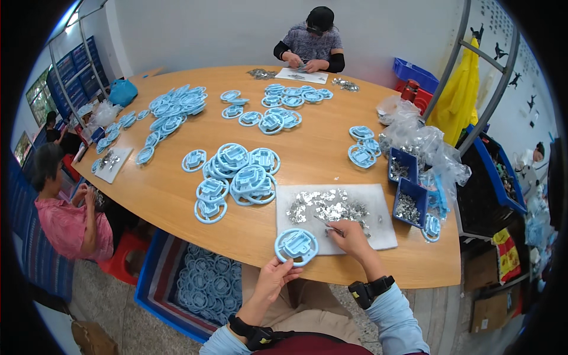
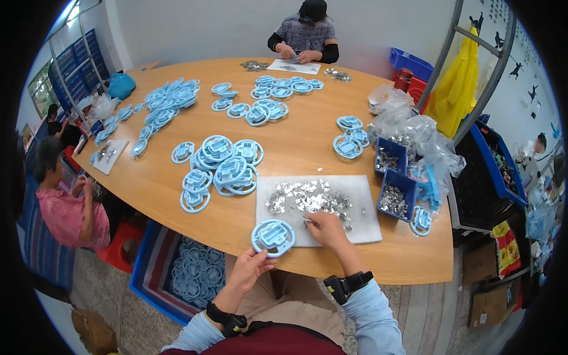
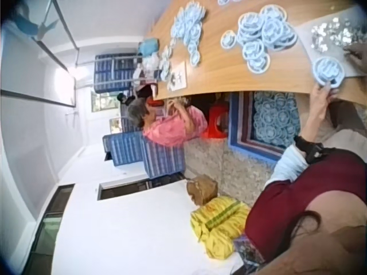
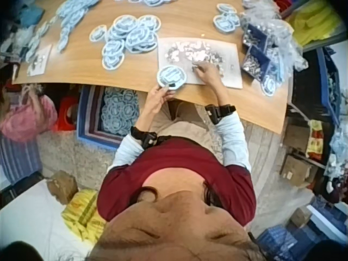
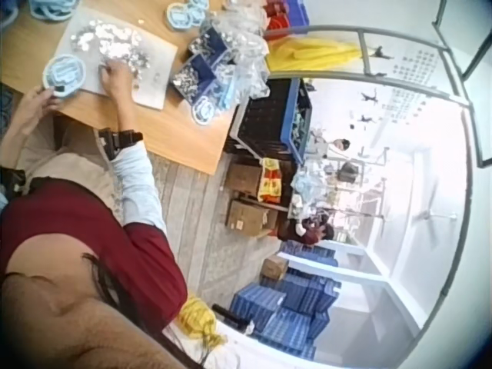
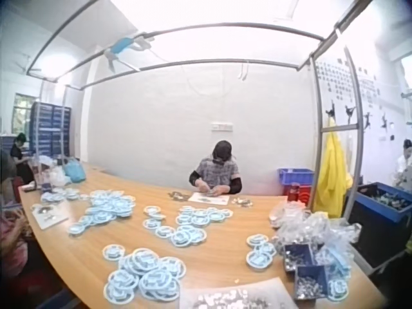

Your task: The recorder assembles small metal components into blue plastic ring-shaped housings at a factory table.

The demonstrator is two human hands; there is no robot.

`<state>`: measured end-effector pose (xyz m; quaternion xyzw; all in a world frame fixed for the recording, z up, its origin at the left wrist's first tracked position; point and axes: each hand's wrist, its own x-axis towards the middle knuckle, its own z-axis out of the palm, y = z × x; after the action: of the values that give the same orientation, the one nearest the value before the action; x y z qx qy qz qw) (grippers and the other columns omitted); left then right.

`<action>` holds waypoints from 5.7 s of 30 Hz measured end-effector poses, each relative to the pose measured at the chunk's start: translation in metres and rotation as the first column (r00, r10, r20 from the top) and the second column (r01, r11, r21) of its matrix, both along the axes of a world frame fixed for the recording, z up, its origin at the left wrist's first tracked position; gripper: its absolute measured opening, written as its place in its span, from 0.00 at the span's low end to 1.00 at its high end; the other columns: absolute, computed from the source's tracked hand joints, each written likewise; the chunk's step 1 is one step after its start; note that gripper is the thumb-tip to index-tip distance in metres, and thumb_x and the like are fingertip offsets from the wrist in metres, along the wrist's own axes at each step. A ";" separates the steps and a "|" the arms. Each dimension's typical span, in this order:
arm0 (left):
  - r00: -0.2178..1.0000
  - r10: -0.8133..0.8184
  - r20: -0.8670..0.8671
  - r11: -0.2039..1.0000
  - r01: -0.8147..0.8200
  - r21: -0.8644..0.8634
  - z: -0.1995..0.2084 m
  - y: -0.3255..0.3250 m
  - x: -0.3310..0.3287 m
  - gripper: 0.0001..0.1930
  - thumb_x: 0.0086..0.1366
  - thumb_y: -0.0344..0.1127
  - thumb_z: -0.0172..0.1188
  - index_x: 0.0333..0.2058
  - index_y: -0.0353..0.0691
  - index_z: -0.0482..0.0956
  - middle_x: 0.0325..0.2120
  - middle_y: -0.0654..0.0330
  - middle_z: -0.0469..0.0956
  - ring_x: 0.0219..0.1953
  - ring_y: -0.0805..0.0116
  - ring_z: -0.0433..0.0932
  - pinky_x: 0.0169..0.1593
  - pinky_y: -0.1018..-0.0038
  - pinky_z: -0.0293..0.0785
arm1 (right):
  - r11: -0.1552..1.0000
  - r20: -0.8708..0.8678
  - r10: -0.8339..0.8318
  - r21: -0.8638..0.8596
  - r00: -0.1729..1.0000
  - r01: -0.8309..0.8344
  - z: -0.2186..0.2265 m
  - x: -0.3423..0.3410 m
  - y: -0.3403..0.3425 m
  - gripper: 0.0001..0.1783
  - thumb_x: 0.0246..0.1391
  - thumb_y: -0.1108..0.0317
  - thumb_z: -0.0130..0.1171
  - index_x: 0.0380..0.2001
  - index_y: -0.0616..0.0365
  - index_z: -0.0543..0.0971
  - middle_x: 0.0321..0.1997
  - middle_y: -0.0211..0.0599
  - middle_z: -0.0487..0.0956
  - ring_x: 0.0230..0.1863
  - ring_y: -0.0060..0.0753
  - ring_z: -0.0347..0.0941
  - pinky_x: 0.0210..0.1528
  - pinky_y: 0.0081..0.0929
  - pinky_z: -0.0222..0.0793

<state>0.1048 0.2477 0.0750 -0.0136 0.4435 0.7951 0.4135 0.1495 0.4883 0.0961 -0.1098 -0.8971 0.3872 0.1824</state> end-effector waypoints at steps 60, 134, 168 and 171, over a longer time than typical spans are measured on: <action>-0.030 -0.296 -0.955 0.942 -0.171 -0.287 -0.001 0.041 -0.042 0.41 0.38 0.45 0.74 0.51 0.35 0.67 0.41 0.55 0.75 0.44 0.57 0.70 0.49 0.65 0.66 | 0.918 -0.067 -0.060 -0.397 0.996 0.029 -0.018 0.026 -0.007 0.07 0.44 0.71 0.61 0.29 0.60 0.80 0.29 0.26 0.75 0.22 0.12 0.61 0.23 0.13 0.57; -0.013 -0.391 -0.920 0.877 -0.310 -0.368 0.000 0.047 -0.034 0.30 0.35 0.44 0.70 0.40 0.39 0.75 0.45 0.54 0.68 0.48 0.54 0.66 0.52 0.64 0.63 | 0.866 0.150 -0.092 0.501 0.984 0.005 -0.010 0.050 -0.081 0.24 0.49 0.70 0.51 0.52 0.47 0.72 0.26 0.35 0.74 0.22 0.41 0.73 0.22 0.36 0.68; 0.795 -0.195 -0.574 0.979 0.122 -0.164 0.008 0.025 0.010 0.33 0.46 0.36 0.70 0.50 0.35 0.65 0.49 0.53 0.68 0.47 0.65 0.72 0.45 0.73 0.72 | 0.861 0.104 -0.063 -0.497 0.993 0.107 -0.001 0.042 -0.060 0.24 0.40 0.63 0.62 0.43 0.62 0.78 0.24 0.31 0.77 0.27 0.18 0.70 0.32 0.19 0.68; 0.932 -0.184 -0.313 0.982 0.184 -0.031 0.018 0.028 0.008 0.24 0.55 0.33 0.65 0.48 0.33 0.69 0.41 0.60 0.74 0.43 0.76 0.73 0.43 0.79 0.71 | 0.790 0.052 -0.083 -0.606 0.995 0.097 -0.002 0.046 -0.060 0.23 0.39 0.66 0.63 0.42 0.62 0.78 0.24 0.26 0.75 0.27 0.14 0.68 0.31 0.16 0.66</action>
<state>0.1123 0.2762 0.0929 0.1545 0.5033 0.7446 0.4103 0.1957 0.4284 0.0943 -0.2096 -0.7210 0.6442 0.1456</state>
